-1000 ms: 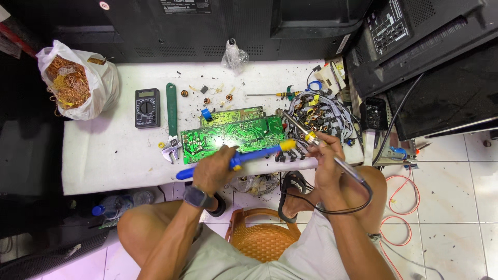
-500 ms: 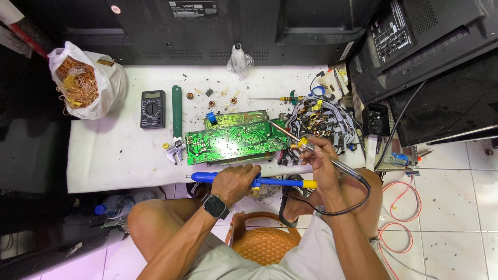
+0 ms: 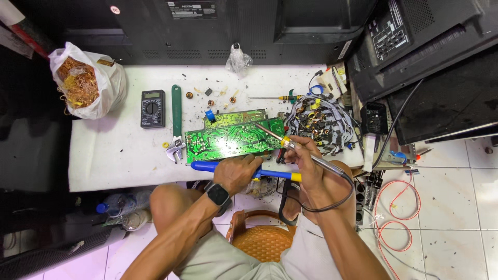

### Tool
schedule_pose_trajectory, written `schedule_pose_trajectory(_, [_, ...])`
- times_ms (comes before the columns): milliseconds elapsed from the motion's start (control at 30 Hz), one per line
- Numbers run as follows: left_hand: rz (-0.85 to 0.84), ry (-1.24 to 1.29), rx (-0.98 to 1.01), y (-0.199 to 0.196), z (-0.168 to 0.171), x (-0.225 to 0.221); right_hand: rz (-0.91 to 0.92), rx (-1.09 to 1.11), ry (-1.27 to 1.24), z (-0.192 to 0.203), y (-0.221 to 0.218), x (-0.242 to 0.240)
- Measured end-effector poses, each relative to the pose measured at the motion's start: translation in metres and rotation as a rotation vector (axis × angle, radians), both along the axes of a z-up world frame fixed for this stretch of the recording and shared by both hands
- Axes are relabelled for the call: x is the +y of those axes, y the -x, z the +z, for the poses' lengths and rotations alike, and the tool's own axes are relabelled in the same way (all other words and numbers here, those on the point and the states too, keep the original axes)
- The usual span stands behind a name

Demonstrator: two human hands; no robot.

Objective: The person sits on a low stool and uses a soldering iron and a hot air gun to work on a green circuit board placed on a white table. They repeatedly apply heat to specific areas of the board, switching between the two tools throughout the process.

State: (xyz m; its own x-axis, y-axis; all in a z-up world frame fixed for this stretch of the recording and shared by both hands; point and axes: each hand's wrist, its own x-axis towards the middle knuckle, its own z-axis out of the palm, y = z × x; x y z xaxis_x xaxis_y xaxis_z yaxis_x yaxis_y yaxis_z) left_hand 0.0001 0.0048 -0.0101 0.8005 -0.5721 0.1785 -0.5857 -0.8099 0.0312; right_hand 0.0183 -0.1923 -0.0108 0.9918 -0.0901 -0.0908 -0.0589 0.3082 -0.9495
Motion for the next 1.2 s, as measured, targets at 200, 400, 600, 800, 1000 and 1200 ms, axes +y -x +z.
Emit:
schedule_pose_trajectory(200, [0.002,0.010,-0.071,-0.003,-0.007,-0.006,0.022,0.055,0.029,0.013,-0.005,0.019])
schedule_pose_trajectory(400, [0.008,0.069,-0.053,0.004,-0.015,-0.015,0.081,0.102,-0.028,0.014,0.000,0.041])
schedule_pose_trajectory(600, [-0.015,0.043,-0.096,0.008,-0.019,-0.011,0.075,0.104,0.009,0.028,0.006,0.060])
schedule_pose_trajectory(800, [-0.005,-0.008,-0.210,0.000,-0.012,-0.009,0.102,0.027,0.059,0.015,-0.004,0.065])
schedule_pose_trajectory(1000, [-0.041,0.090,-0.045,0.009,-0.015,-0.020,0.132,-0.005,0.100,0.032,0.010,0.048])
schedule_pose_trajectory(1200, [-0.025,0.079,-0.012,0.006,-0.034,-0.021,0.151,-0.009,0.075,0.011,0.003,0.023])
